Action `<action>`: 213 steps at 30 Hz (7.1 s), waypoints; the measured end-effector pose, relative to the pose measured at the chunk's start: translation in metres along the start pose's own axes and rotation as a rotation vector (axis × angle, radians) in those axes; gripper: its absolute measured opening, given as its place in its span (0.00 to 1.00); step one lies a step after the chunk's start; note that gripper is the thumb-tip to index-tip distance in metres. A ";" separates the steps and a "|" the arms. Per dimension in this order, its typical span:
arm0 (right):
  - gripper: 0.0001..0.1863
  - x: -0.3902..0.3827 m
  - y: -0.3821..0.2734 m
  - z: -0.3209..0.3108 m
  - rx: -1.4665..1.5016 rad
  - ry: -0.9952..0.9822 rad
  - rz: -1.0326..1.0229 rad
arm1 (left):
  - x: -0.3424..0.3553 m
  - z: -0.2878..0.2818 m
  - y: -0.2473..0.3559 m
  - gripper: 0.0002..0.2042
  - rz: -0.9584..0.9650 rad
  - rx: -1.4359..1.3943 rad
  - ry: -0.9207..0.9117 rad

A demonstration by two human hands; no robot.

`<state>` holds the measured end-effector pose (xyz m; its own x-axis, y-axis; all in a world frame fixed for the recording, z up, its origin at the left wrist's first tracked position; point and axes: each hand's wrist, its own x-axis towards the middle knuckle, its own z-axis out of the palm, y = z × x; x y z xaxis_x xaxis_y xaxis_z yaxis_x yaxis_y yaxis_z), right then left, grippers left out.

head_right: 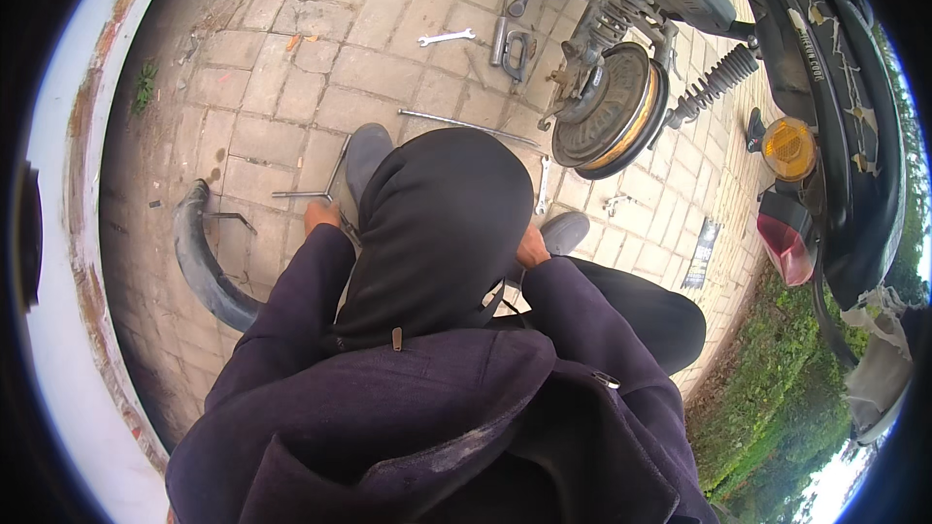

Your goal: The person squats beside a scooter and uses a wrench to loosen and tighten bolts on the rear wheel hub. They repeatedly adjust the wheel cover and hub components, occasionally picking up and setting down tools on the paved ground.

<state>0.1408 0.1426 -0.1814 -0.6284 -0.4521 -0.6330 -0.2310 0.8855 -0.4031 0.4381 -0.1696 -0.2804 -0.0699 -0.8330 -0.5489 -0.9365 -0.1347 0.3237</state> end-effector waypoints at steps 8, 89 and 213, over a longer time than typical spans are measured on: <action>0.24 0.000 0.018 0.004 0.066 -0.008 -0.344 | 0.024 0.010 -0.020 0.15 -0.055 -0.369 0.025; 0.22 -0.032 -0.137 -0.024 1.098 0.247 -0.065 | -0.148 0.017 0.324 0.15 0.566 -0.630 -1.048; 0.09 -0.092 -0.216 -0.158 1.235 -0.102 0.177 | -0.183 -0.031 0.372 0.12 0.070 -1.051 -1.323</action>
<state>0.1314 0.0099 0.0682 -0.5068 -0.3918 -0.7679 0.7357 0.2678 -0.6222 0.1132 -0.0842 -0.0360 -0.8274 0.0621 -0.5582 -0.3400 -0.8464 0.4099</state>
